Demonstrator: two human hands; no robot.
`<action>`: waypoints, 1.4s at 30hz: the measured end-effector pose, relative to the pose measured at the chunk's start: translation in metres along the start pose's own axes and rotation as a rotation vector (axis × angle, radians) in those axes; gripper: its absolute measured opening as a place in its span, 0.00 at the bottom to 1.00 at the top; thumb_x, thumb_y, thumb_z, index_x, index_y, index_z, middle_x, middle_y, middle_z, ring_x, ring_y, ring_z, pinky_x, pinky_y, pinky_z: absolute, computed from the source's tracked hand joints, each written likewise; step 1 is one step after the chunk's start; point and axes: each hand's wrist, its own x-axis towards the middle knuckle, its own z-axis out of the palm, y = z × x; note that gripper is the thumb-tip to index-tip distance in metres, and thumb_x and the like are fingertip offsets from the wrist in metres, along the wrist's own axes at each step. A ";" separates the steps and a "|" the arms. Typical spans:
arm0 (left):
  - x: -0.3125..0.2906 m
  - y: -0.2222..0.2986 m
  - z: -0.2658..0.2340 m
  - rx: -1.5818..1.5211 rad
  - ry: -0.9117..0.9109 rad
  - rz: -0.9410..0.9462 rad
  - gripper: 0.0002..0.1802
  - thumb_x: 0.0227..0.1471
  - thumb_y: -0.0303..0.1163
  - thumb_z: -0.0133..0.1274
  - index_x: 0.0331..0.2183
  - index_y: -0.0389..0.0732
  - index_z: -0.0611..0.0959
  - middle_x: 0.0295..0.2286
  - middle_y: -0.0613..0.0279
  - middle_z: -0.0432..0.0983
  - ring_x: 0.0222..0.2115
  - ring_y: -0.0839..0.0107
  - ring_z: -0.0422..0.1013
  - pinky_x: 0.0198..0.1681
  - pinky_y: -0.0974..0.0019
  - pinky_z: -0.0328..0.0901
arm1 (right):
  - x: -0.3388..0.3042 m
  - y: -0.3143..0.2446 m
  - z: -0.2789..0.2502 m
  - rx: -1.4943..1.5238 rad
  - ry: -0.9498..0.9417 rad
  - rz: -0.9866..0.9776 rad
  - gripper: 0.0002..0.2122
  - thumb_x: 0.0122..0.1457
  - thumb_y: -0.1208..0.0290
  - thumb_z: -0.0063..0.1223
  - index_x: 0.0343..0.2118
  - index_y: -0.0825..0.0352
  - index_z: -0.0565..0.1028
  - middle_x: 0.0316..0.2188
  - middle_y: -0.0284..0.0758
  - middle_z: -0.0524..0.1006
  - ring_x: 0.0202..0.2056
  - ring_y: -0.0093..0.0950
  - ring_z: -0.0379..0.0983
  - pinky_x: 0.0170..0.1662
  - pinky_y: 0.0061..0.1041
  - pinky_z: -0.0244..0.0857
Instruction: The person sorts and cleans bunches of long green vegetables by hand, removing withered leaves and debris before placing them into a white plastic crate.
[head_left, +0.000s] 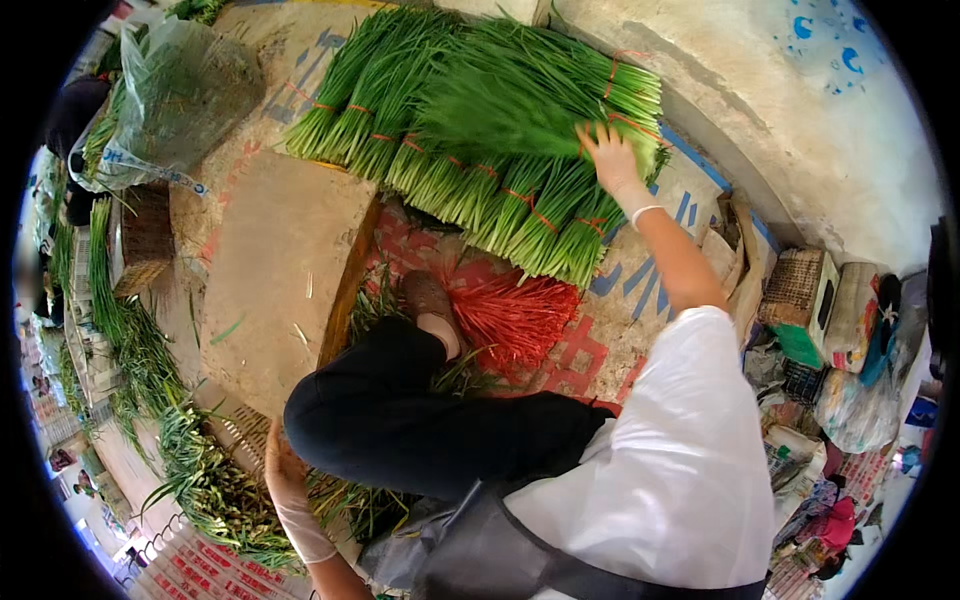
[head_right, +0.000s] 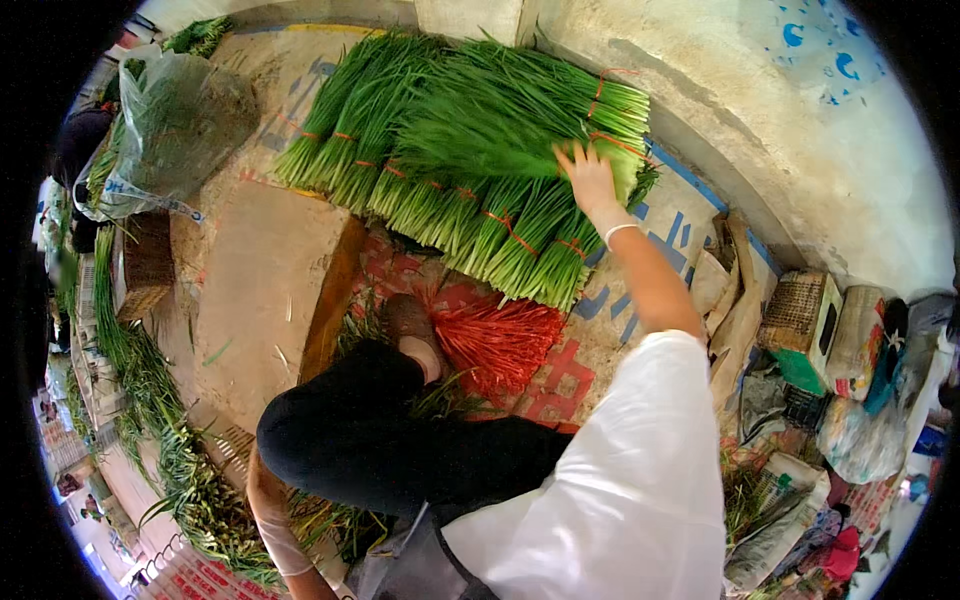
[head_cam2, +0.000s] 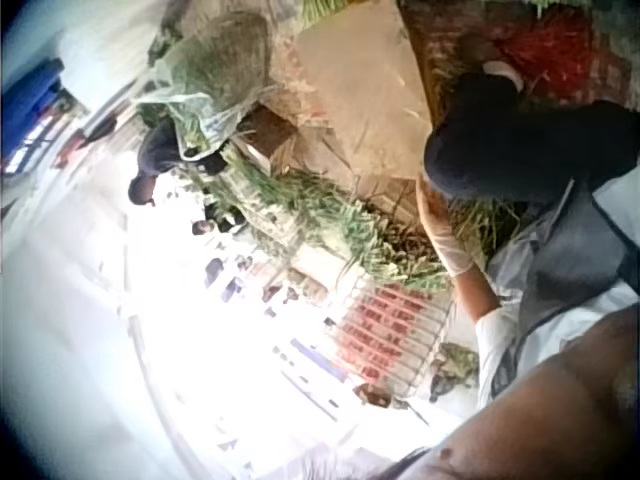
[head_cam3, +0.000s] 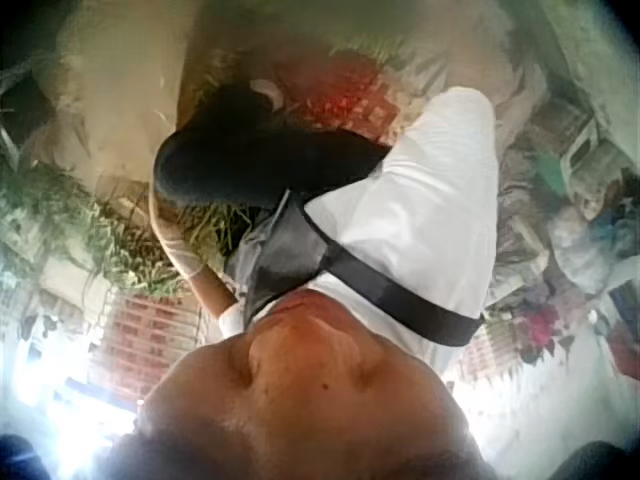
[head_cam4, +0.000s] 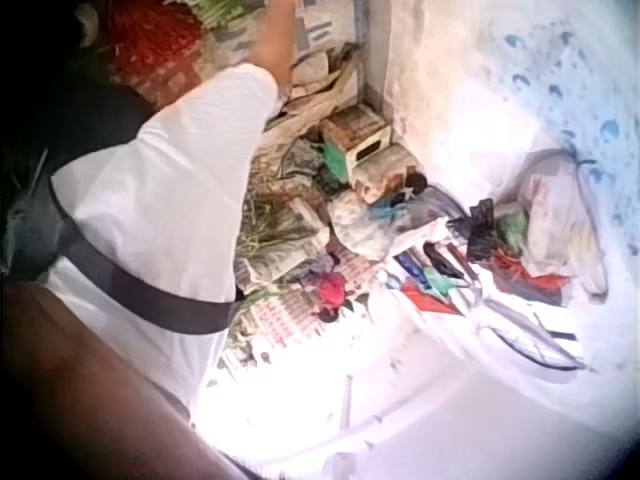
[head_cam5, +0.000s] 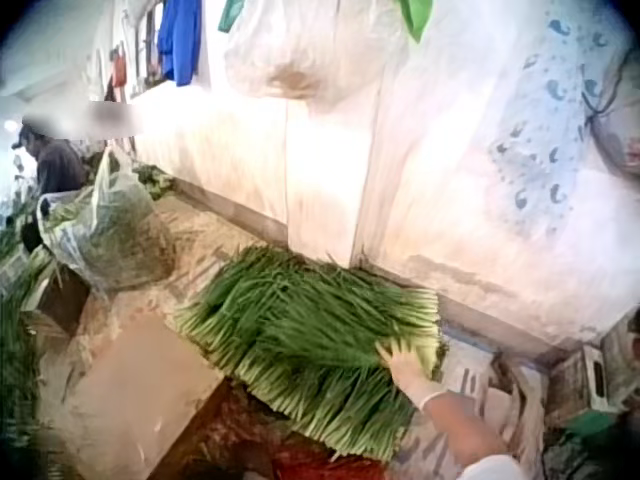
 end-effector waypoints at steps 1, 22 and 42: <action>-0.018 -0.016 -0.015 0.006 0.052 -0.040 0.29 0.57 0.44 0.46 0.55 0.38 0.66 0.50 0.59 0.68 0.50 0.67 0.64 0.54 0.66 0.57 | -0.022 -0.010 0.010 0.057 -0.121 0.052 0.43 0.45 0.63 0.62 0.63 0.51 0.48 0.57 0.40 0.59 0.55 0.42 0.58 0.53 0.45 0.57; 0.005 -0.110 -0.073 -0.254 0.265 -0.308 0.27 0.55 0.41 0.49 0.52 0.36 0.70 0.49 0.55 0.70 0.48 0.62 0.67 0.54 0.59 0.62 | 0.080 -0.007 0.037 0.151 -0.478 0.365 0.34 0.49 0.50 0.58 0.56 0.63 0.61 0.52 0.36 0.64 0.52 0.34 0.62 0.51 0.48 0.57; -0.201 -0.199 -0.064 0.096 0.826 0.129 0.20 0.57 0.33 0.49 0.50 0.36 0.73 0.37 0.53 0.77 0.35 0.66 0.74 0.39 0.67 0.67 | -0.127 -0.284 -0.048 0.505 -0.239 -0.653 0.05 0.44 0.73 0.51 0.21 0.61 0.80 0.24 0.38 0.79 0.27 0.33 0.77 0.24 0.34 0.68</action>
